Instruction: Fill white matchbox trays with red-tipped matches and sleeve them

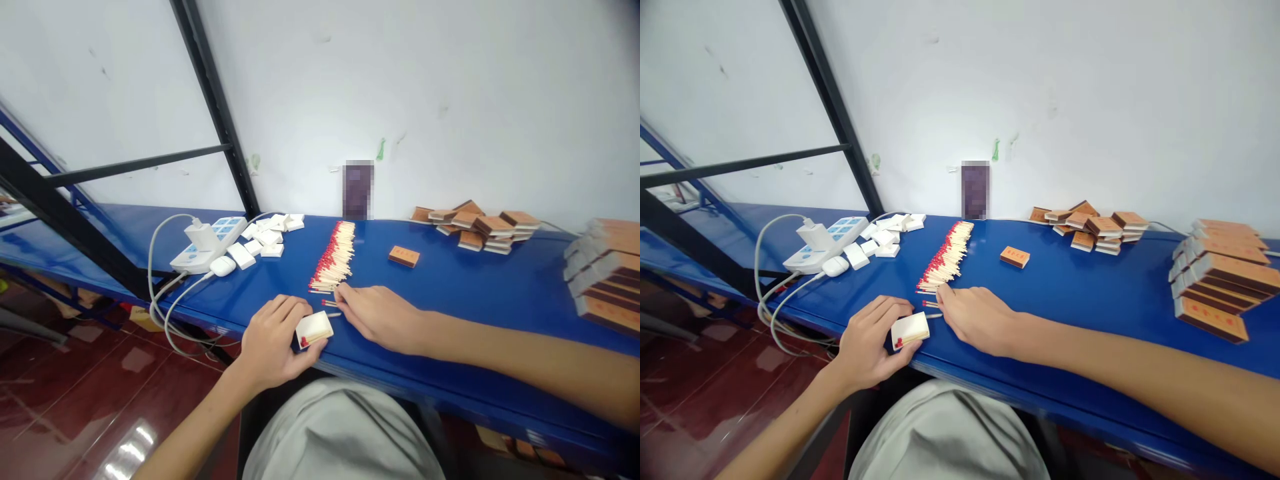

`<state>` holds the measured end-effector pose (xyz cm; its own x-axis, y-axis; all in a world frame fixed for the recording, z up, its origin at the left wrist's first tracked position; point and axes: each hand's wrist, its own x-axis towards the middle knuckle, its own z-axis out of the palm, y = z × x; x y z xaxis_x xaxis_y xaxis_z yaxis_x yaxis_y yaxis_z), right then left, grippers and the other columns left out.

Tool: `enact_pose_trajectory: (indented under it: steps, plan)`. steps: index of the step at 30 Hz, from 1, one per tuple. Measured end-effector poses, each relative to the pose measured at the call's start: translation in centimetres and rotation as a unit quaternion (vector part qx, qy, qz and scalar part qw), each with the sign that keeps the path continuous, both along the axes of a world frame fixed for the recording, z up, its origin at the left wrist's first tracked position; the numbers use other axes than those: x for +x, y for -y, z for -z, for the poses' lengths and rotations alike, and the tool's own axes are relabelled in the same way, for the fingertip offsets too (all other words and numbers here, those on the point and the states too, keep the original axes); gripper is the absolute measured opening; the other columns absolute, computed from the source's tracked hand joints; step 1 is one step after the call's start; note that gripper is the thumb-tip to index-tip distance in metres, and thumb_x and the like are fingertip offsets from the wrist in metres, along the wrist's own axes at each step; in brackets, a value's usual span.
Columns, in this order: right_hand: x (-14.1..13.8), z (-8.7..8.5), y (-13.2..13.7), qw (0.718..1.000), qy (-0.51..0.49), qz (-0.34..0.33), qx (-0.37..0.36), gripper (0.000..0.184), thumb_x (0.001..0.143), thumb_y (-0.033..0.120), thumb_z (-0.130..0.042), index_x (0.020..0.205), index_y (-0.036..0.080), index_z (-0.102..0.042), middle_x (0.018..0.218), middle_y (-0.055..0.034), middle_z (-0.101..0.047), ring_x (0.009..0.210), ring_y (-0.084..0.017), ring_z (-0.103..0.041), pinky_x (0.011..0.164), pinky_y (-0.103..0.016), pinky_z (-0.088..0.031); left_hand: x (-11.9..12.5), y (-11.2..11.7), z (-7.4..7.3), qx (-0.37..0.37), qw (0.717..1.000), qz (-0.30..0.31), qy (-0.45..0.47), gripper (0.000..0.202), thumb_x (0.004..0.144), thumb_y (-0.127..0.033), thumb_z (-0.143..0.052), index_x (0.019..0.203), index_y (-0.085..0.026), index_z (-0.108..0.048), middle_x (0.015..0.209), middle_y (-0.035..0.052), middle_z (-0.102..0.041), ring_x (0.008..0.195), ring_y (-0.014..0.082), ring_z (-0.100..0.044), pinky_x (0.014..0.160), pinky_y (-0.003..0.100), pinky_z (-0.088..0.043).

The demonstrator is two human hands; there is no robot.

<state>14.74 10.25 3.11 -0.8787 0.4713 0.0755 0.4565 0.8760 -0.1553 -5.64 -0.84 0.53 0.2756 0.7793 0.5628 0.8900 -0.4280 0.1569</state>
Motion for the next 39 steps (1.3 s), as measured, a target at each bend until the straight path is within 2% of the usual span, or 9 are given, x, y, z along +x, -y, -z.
enact_pose_trajectory:
  steps: [6, 11, 16, 21, 27, 32, 39]
  plan:
    - [0.0, -1.0, 0.1, 0.999, 0.006, -0.023, -0.030, 0.014, 0.102, 0.025, -0.037, 0.097, 0.019, -0.049, 0.084, -0.0036, -0.069, 0.069, -0.019, -0.063, 0.058, -0.029, -0.029, 0.3, 0.0, -0.7, -0.045, 0.998, -0.018, 0.033, 0.022, 0.084, -0.037, -0.067, 0.094, -0.020, -0.058, 0.097, 0.0060, -0.066, 0.088, 0.0241, -0.058, 0.081, 0.040, -0.046]
    - [0.2, -1.3, 0.3, 0.996, -0.041, -0.042, -0.061, 0.015, 0.102, 0.026, -0.036, 0.098, 0.020, -0.049, 0.086, -0.0025, -0.068, 0.069, -0.017, -0.061, 0.062, -0.028, -0.033, 0.1, 0.2, -1.2, -0.080, 0.994, 0.013, 0.069, 0.022, 0.082, -0.036, -0.067, 0.095, -0.020, -0.058, 0.101, 0.0049, -0.066, 0.092, 0.0238, -0.057, 0.085, 0.039, -0.044]
    - [0.3, -0.9, 0.3, 0.995, -0.047, -0.066, -0.056, 0.014, 0.099, 0.024, -0.040, 0.094, 0.021, -0.052, 0.091, -0.0018, -0.068, 0.074, -0.017, -0.061, 0.066, -0.028, -0.035, -0.6, 0.6, -1.8, -0.122, 0.982, 0.057, 0.136, 0.018, 0.092, -0.035, -0.051, 0.098, -0.020, -0.057, 0.096, 0.0052, -0.064, 0.087, 0.0228, -0.055, 0.079, 0.037, -0.042]
    - [0.4, -1.1, 0.1, 0.995, -0.050, -0.065, -0.064, 0.013, 0.097, 0.020, -0.042, 0.089, 0.020, -0.052, 0.088, -0.0024, -0.066, 0.073, -0.016, -0.058, 0.066, -0.028, -0.036, -0.9, 0.6, -1.8, -0.136, 0.975, 0.056, 0.169, 0.026, 0.094, -0.040, -0.045, 0.101, -0.018, -0.057, 0.094, 0.0062, -0.061, 0.084, 0.0228, -0.053, 0.077, 0.037, -0.040]
    - [0.8, -1.8, -0.6, 0.989, -0.026, -0.107, -0.094, 0.010, 0.096, 0.021, -0.046, 0.089, 0.019, -0.053, 0.087, -0.0038, -0.065, 0.071, -0.015, -0.057, 0.064, -0.027, -0.038, -0.8, 0.8, -1.6, -0.130, 0.979, 0.043, 0.152, 0.023, 0.092, -0.039, -0.049, 0.100, -0.019, -0.056, 0.092, 0.0053, -0.059, 0.081, 0.0220, -0.053, 0.075, 0.036, -0.040]
    - [1.1, -2.1, -0.9, 0.988, -0.021, -0.113, -0.099, 0.011, 0.096, 0.023, -0.045, 0.089, 0.019, -0.053, 0.088, -0.0049, -0.064, 0.072, -0.016, -0.056, 0.065, -0.027, -0.039, -0.7, 0.8, -1.6, -0.123, 0.981, 0.024, 0.150, 0.022, 0.087, -0.035, -0.058, 0.103, -0.019, -0.054, 0.091, 0.0035, -0.058, 0.079, 0.0199, -0.053, 0.073, 0.033, -0.041]
    - [1.0, -2.2, -0.8, 0.991, -0.004, -0.095, -0.099, 0.010, 0.095, 0.023, -0.047, 0.087, 0.018, -0.053, 0.088, -0.0047, -0.064, 0.073, -0.016, -0.057, 0.065, -0.027, -0.039, -0.7, 0.8, -2.7, -0.148, 0.974, 0.030, 0.168, 0.021, 0.086, -0.030, -0.065, 0.102, -0.020, -0.056, 0.093, 0.0012, -0.061, 0.081, 0.0177, -0.056, 0.077, 0.030, -0.043]
